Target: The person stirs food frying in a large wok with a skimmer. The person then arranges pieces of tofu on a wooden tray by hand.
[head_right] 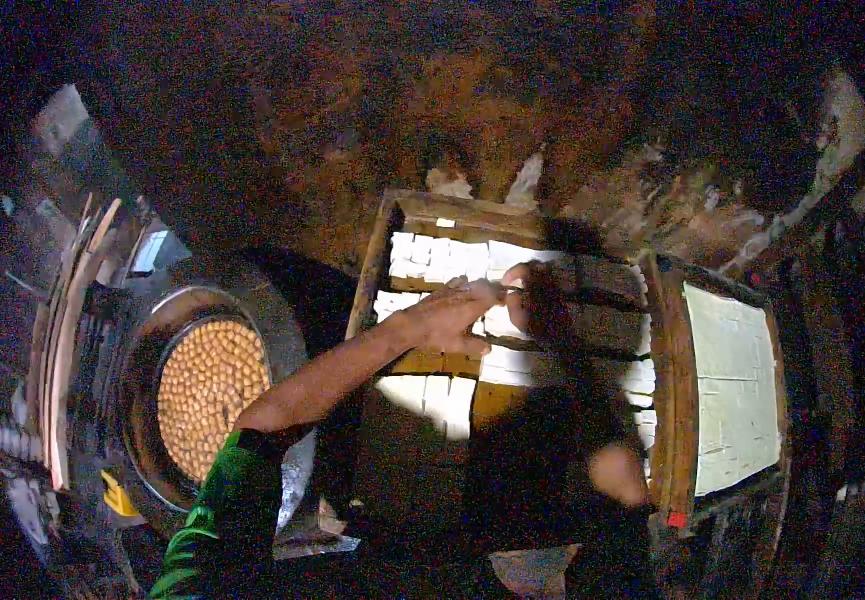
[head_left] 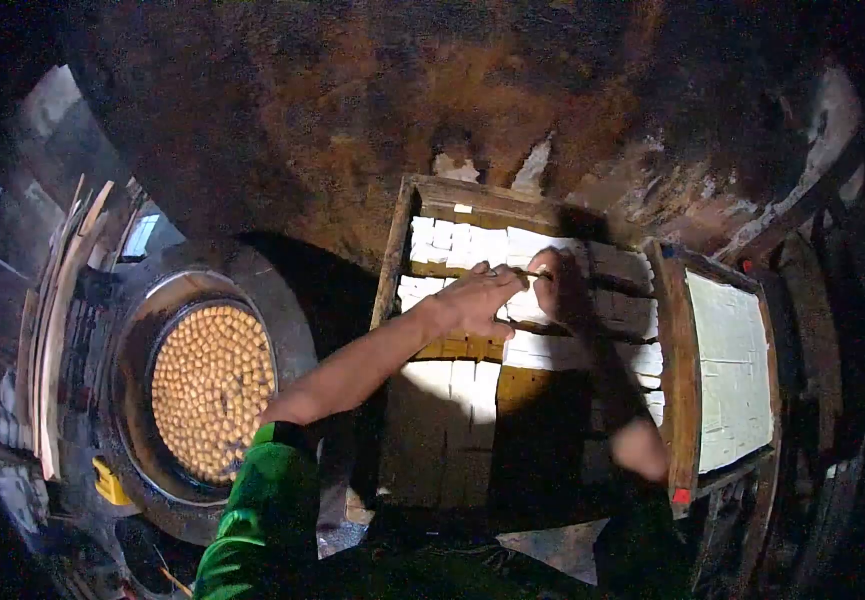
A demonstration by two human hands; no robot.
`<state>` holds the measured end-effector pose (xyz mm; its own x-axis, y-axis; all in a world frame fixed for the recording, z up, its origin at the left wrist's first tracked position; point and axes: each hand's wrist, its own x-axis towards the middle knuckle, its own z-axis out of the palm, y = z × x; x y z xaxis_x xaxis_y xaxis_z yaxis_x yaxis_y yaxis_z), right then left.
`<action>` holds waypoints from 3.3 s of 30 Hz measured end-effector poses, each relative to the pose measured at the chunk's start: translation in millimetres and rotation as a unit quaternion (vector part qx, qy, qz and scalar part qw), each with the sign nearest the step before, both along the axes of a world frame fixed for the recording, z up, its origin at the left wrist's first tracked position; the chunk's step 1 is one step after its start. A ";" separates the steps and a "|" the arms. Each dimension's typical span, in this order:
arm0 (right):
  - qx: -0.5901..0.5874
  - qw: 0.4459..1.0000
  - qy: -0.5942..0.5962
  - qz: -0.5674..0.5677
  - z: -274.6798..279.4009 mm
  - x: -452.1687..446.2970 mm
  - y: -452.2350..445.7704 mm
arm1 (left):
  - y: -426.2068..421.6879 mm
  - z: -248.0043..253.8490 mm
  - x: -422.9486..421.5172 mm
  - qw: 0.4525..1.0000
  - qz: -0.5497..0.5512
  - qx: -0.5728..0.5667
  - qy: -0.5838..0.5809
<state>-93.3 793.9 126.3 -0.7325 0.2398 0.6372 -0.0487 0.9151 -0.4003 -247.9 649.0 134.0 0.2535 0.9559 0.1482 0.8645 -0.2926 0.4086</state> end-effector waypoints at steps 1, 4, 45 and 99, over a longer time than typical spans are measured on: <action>-0.017 1.000 -0.007 0.009 2.9 5.4 -1.2 | 3.4 -1.6 0.5 1.000 -0.003 0.001 -0.001; -0.044 0.997 -0.043 -0.039 -13.2 17.5 1.5 | 6.2 -3.4 -3.1 1.000 0.002 0.003 0.026; 0.086 0.952 -0.261 -0.132 -14.3 49.9 -183.4 | -143.9 0.5 7.5 0.961 0.118 -0.109 0.223; -0.244 0.871 -0.423 0.047 -3.5 -0.2 -153.5 | -133.8 -32.4 -22.6 0.993 -0.015 -0.069 0.099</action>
<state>-93.5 640.4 122.8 -0.9215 0.2447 -0.3017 0.3876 0.6330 -0.6701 -270.5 515.1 101.6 0.2932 0.9552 -0.0399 0.9238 -0.2722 0.2694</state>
